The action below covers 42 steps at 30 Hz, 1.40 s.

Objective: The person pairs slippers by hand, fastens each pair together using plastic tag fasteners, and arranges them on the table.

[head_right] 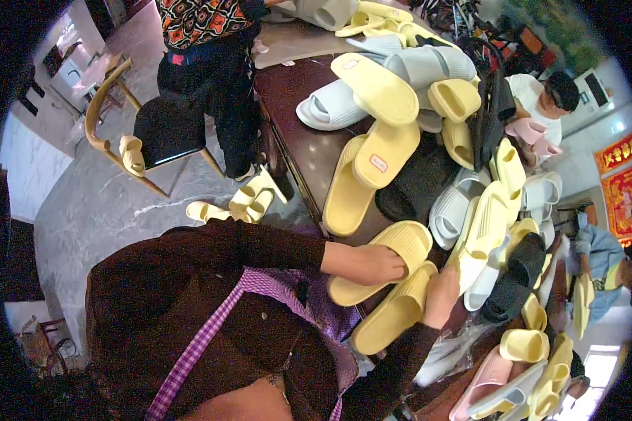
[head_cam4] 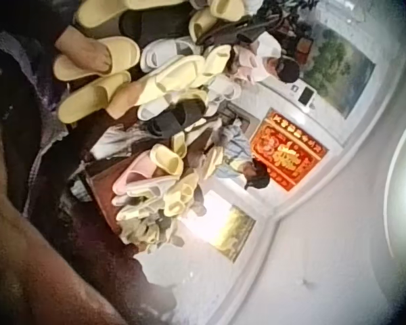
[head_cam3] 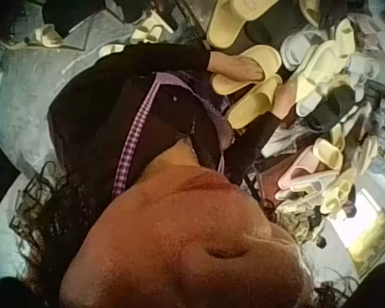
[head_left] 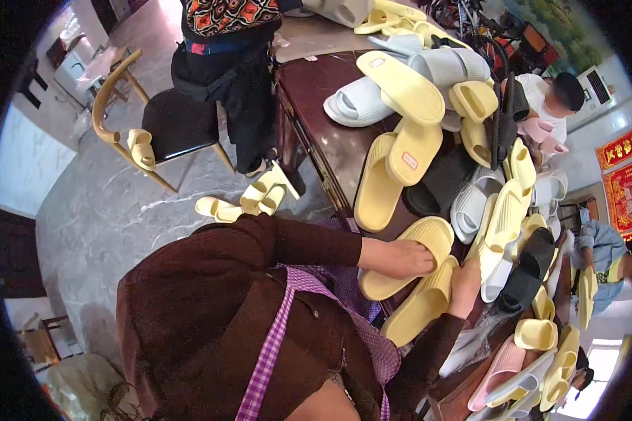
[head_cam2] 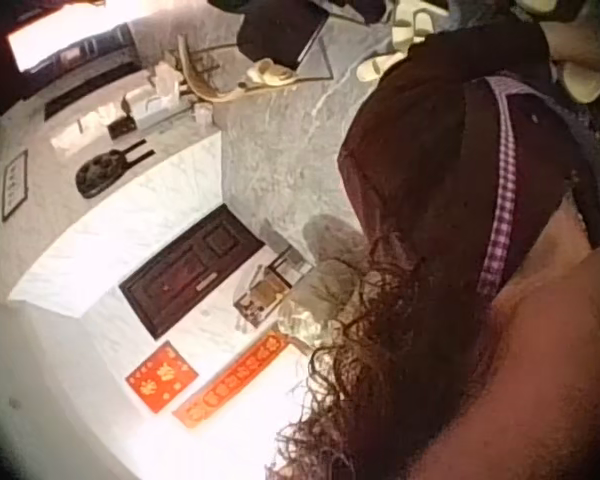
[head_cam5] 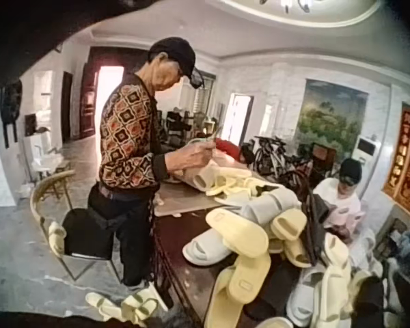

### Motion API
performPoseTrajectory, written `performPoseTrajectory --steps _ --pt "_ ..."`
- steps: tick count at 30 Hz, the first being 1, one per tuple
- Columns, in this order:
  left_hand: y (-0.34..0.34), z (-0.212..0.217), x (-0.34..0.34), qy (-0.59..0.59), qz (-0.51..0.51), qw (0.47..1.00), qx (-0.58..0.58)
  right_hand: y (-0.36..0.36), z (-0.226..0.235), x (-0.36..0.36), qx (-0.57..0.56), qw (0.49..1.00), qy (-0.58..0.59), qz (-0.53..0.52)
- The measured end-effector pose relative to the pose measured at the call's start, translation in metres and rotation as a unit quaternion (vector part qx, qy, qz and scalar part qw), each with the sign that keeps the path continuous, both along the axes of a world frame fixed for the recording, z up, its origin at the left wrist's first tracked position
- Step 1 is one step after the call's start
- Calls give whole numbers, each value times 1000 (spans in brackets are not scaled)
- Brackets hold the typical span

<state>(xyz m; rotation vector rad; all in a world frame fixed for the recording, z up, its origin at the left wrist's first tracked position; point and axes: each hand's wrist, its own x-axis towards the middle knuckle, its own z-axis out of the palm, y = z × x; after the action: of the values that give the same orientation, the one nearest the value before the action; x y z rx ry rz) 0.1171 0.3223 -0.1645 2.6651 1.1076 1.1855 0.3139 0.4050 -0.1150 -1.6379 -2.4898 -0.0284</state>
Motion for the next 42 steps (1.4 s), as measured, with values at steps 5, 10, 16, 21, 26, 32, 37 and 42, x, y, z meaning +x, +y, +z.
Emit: performPoseTrajectory --steps 5,10,16,21,26,32,37,42 --pt "3 0 -1 0 -14 999 -43 3 -6 3 9 997 78 17" --pt "0 5 -5 -9 -23 999 -42 0 12 -16 -59 976 206 38" --pt "0 1 -3 -13 -20 999 -39 25 8 -46 -131 942 301 78" --pt "-2 1 -6 -46 -30 998 -35 31 -7 -58 -174 908 314 215" --pt "-2 -1 -8 -50 -15 999 -15 32 1 -62 -317 869 358 128" --pt "-1 -1 -7 -65 -25 998 -4 33 0 -59 -318 863 386 68" --pt "0 -3 -10 -119 -49 992 -11 31 -2 -50 -241 862 445 21" --pt "-9 16 -20 -213 -108 971 -14 24 0 -35 -149 848 506 36"
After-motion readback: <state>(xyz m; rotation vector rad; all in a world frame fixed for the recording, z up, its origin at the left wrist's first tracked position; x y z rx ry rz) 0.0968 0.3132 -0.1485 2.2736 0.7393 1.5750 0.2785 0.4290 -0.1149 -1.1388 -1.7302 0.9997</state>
